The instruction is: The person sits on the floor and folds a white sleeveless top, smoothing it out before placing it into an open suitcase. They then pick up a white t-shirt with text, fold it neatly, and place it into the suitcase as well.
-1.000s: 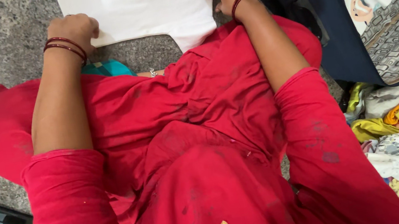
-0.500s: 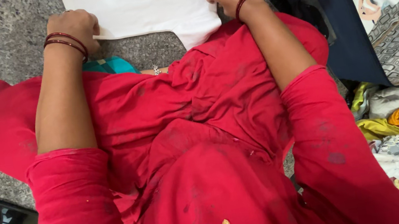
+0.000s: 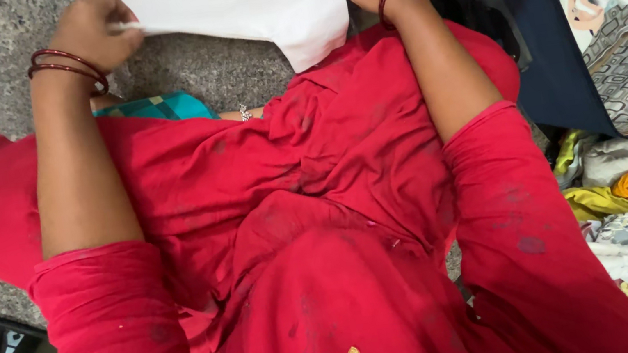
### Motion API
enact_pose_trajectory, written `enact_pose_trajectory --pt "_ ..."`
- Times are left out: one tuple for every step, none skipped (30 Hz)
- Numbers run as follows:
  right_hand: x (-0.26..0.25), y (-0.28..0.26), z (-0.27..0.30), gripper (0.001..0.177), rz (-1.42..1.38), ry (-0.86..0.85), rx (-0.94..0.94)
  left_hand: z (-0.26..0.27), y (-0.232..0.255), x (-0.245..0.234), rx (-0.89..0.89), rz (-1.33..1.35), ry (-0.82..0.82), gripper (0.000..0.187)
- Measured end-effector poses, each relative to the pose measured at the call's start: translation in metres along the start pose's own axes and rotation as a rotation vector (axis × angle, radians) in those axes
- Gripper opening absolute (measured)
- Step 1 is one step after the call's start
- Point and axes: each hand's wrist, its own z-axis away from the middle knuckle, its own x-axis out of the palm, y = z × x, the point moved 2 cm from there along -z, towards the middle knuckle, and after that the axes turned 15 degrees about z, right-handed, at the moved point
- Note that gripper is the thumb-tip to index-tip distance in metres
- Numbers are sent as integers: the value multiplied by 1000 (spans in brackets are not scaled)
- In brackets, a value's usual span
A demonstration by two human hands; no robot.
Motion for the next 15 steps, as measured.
enact_pose_trajectory --pt "7 7 -5 8 -65 -5 2 -3 -3 0 -22 66 28 27" --pt "13 14 -10 8 -70 8 5 -7 -6 0 -44 132 56 26" --pt "18 19 -14 9 -75 21 10 -11 -10 1 -65 198 82 25" --pt "22 24 -18 9 -80 34 14 -17 -14 0 -6 275 128 25" --pt "26 29 -20 9 -144 -26 101 -24 -17 1 55 353 173 26" --pt "30 31 -24 9 -208 -86 187 -30 -21 0 117 431 217 27" --pt "33 34 -27 9 -271 -147 273 -35 -24 0 165 472 247 27" --pt "33 35 -30 11 -273 -126 245 -40 -28 1 213 513 276 27" --pt "33 35 -32 14 -276 -107 216 -45 -31 1 260 554 307 27" --pt "33 37 -34 17 -279 -87 188 -47 -37 1 214 539 302 24" --pt "32 39 -35 13 -269 -56 146 -47 -42 0 167 525 297 21" --pt "31 40 -34 12 -259 -25 104 -49 -47 0 120 511 291 18" --pt "29 39 -34 14 -249 6 61 -53 -50 1 92 399 333 19" --pt "29 39 -36 12 -218 28 66 -55 -52 2 65 287 374 21" --pt "28 37 -38 10 -188 48 71 -57 -52 4 36 175 413 22"
